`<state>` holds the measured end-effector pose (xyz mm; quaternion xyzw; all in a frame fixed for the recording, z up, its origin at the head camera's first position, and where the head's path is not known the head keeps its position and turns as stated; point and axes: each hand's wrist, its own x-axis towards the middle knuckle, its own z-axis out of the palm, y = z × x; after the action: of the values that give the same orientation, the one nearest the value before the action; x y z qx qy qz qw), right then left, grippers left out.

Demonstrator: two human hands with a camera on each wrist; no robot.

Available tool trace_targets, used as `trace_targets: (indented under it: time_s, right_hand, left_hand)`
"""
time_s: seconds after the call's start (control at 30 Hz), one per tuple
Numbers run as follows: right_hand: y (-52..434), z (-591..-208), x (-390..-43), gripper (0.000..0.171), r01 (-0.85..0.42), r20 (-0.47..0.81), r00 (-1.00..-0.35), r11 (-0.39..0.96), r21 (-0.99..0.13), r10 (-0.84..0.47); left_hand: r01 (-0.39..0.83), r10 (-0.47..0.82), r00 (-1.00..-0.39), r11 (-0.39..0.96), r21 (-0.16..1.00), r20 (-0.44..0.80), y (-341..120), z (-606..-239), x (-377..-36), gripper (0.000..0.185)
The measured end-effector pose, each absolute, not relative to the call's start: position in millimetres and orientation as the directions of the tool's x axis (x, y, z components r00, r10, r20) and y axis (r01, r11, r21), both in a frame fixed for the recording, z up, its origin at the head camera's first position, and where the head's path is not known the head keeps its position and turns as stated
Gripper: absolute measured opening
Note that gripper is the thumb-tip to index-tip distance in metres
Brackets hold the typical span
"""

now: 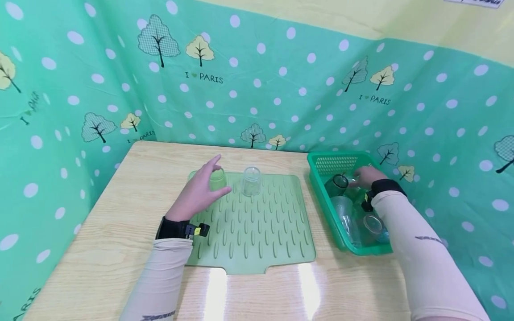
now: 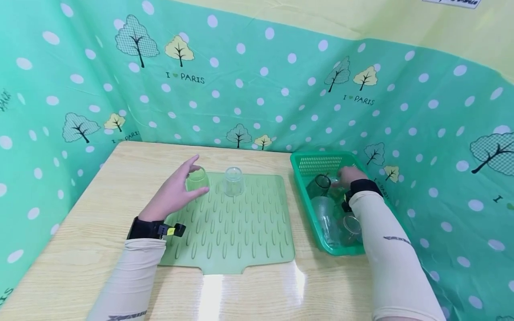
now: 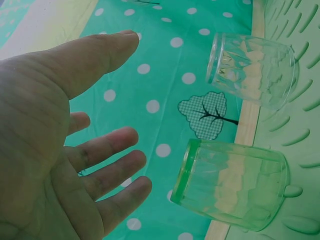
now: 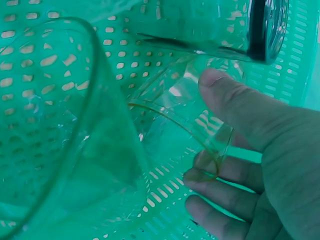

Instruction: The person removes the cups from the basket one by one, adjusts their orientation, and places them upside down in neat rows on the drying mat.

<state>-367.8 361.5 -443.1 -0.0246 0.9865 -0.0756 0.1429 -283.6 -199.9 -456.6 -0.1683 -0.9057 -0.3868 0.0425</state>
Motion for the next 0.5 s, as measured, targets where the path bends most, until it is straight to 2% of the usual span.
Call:
trace_targets:
  time_s: [0.17,0.37,0.5]
  right_hand:
    - [347,-432,-366,0.06,-0.014,-0.3,-0.953,0.992,-0.128,-0.052]
    - [329,-427,-365,0.072,0.043,-0.444,-0.896,0.992,-0.121,-0.015]
    - [331,-433,-368,0.068,0.038,-0.486,-0.874,0.994,-0.101,-0.016]
  left_hand:
    - [0.326,0.257,-0.944,0.641,0.695,0.206,-202,-454,-284,0.102]
    - [0.339,0.276,-0.938,0.604,0.722,0.209,-200,-456,-286,0.104]
    - [0.352,0.289,-0.932,0.584,0.731,0.218,-197,-459,-287,0.107]
